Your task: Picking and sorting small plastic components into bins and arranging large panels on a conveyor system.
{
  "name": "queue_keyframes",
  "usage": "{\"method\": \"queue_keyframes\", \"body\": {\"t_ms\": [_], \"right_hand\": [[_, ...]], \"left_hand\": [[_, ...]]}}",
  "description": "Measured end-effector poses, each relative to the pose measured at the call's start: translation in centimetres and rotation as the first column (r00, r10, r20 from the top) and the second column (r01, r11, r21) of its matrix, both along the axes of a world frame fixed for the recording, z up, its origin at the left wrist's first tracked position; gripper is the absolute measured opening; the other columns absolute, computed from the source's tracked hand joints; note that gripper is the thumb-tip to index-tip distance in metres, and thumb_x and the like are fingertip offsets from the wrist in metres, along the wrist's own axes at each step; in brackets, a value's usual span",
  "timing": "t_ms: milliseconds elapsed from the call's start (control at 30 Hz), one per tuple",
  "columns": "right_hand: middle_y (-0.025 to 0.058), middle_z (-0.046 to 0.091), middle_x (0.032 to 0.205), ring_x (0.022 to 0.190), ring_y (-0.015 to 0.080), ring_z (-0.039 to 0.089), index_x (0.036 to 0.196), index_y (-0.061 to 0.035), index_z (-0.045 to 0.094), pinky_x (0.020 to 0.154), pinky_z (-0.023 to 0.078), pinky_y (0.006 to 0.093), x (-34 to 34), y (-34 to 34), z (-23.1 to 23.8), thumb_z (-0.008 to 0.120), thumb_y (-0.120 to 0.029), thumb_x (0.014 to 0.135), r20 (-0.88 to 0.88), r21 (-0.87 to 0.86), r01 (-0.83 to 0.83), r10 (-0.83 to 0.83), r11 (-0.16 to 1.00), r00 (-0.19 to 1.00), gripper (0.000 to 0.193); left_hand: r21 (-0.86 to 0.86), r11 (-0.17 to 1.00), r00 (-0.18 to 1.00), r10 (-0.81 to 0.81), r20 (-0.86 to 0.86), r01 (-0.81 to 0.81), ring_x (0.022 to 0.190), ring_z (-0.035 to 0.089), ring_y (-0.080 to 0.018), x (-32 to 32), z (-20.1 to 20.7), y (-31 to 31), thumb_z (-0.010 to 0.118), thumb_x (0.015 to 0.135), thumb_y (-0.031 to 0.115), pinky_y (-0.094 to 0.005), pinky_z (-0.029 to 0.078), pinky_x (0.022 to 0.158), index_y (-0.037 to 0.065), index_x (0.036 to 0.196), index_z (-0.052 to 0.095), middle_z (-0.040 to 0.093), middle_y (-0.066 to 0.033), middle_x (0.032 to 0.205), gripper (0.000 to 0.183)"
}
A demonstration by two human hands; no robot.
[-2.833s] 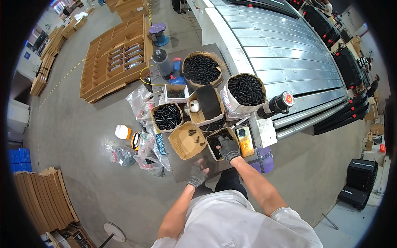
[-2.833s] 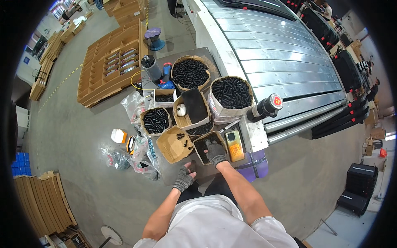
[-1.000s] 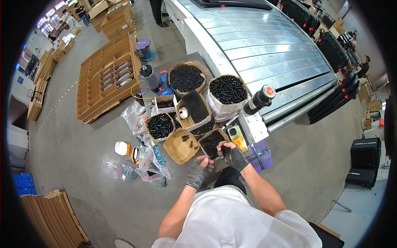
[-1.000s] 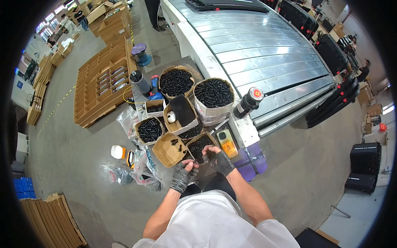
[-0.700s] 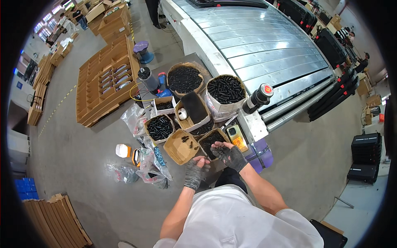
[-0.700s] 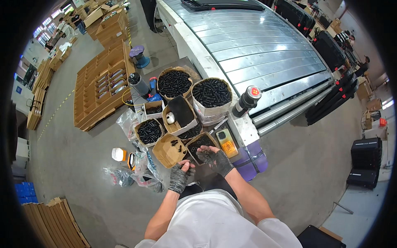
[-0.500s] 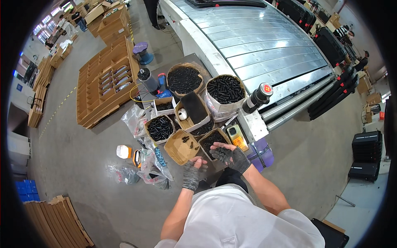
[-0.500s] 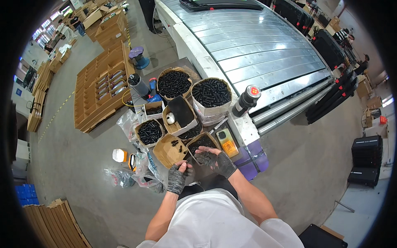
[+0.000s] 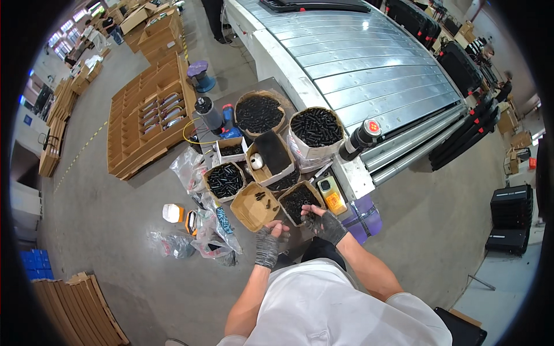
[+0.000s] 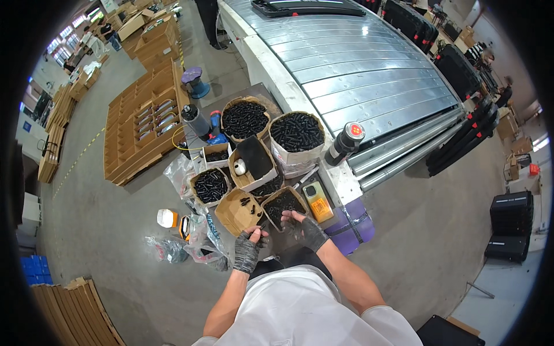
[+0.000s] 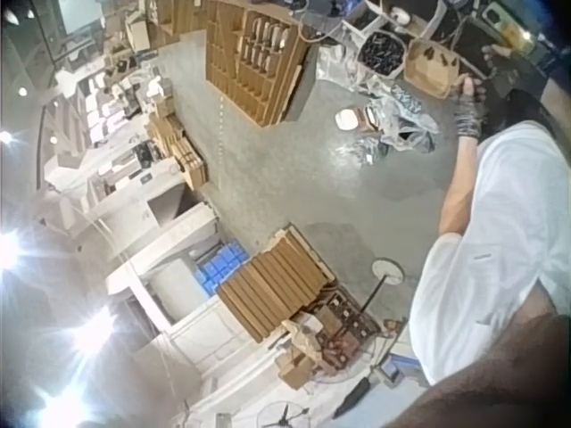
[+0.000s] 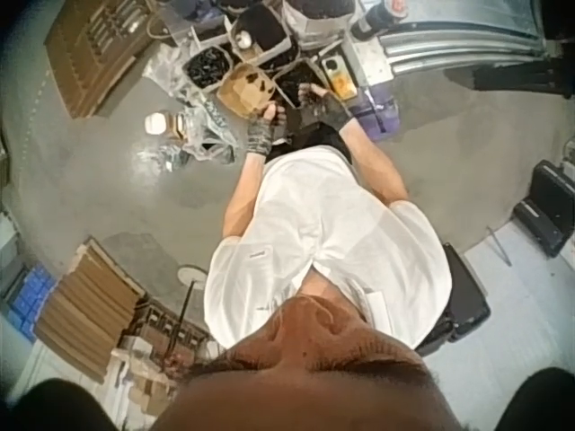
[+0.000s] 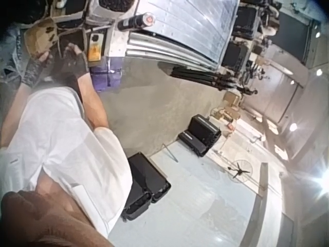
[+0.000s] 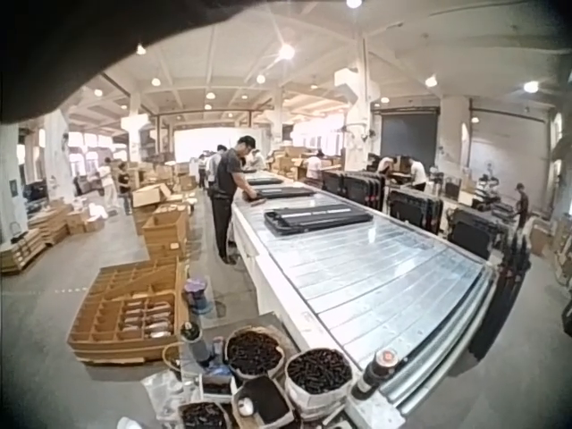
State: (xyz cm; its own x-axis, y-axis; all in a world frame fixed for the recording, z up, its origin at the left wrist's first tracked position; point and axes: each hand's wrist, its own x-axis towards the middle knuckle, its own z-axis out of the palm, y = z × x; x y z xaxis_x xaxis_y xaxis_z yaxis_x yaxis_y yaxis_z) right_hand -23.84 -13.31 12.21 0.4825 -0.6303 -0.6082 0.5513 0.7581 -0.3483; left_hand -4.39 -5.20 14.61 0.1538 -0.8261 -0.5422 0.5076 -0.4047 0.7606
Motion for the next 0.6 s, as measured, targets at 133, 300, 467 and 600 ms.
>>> {"method": "queue_keyframes", "body": {"t_ms": [133,300,467,600], "right_hand": [[0.0123,0.065,0.104,0.095,0.0224,0.065,0.111,-0.0011,0.059,0.083,0.054,0.0312,-0.3,0.0,1.0,0.049,-0.023,0.097,0.124,-0.045,0.016,-0.01,0.999,0.992,0.028],[0.0166,0.058,0.117,0.109,0.0252,0.058,0.121,0.0024,0.052,0.097,0.047,0.0338,-0.1,0.5,1.7,0.051,-0.019,0.095,0.095,-0.025,-0.075,0.077,0.997,0.993,0.034],[0.0166,0.058,0.118,0.111,0.0247,0.057,0.122,0.0027,0.051,0.099,0.046,0.0326,0.3,0.6,3.3,0.053,-0.01,0.091,0.138,-0.105,-0.068,0.082,0.992,0.987,0.033],[0.0152,0.061,0.114,0.11,0.0236,0.058,0.12,0.0027,0.052,0.098,0.046,0.0312,-0.3,1.0,2.7,0.055,-0.003,0.087,0.009,-0.186,-0.093,0.096,0.978,0.995,0.034]], "left_hand": [[-0.028,0.999,0.999,0.032,-0.029,-0.033,0.068,0.06,-0.0143,0.4,-0.2,0.3,0.06,0.092,0.017,-0.0257,0.049,0.063,0.002,0.107,0.058,0.067,-0.0096,0.084,0.022],[-0.027,1.0,0.999,0.012,0.031,-0.012,0.069,0.06,-0.0148,0.4,-0.3,0.4,0.06,0.092,0.017,-0.0259,0.049,0.064,0.001,0.107,0.058,0.067,-0.0101,0.085,0.022],[-0.094,0.995,0.997,0.025,0.068,-0.019,0.07,0.059,-0.0133,0.2,0.8,0.3,0.061,0.092,0.018,-0.0256,0.049,0.065,0.002,0.106,0.058,0.067,-0.0098,0.085,0.021],[-0.078,0.995,0.996,-0.058,0.065,0.063,0.072,0.061,-0.0141,0.1,0.9,0.4,0.061,0.091,0.023,-0.027,0.05,0.067,0.0,0.108,0.058,0.067,-0.0104,0.089,0.028]]}}
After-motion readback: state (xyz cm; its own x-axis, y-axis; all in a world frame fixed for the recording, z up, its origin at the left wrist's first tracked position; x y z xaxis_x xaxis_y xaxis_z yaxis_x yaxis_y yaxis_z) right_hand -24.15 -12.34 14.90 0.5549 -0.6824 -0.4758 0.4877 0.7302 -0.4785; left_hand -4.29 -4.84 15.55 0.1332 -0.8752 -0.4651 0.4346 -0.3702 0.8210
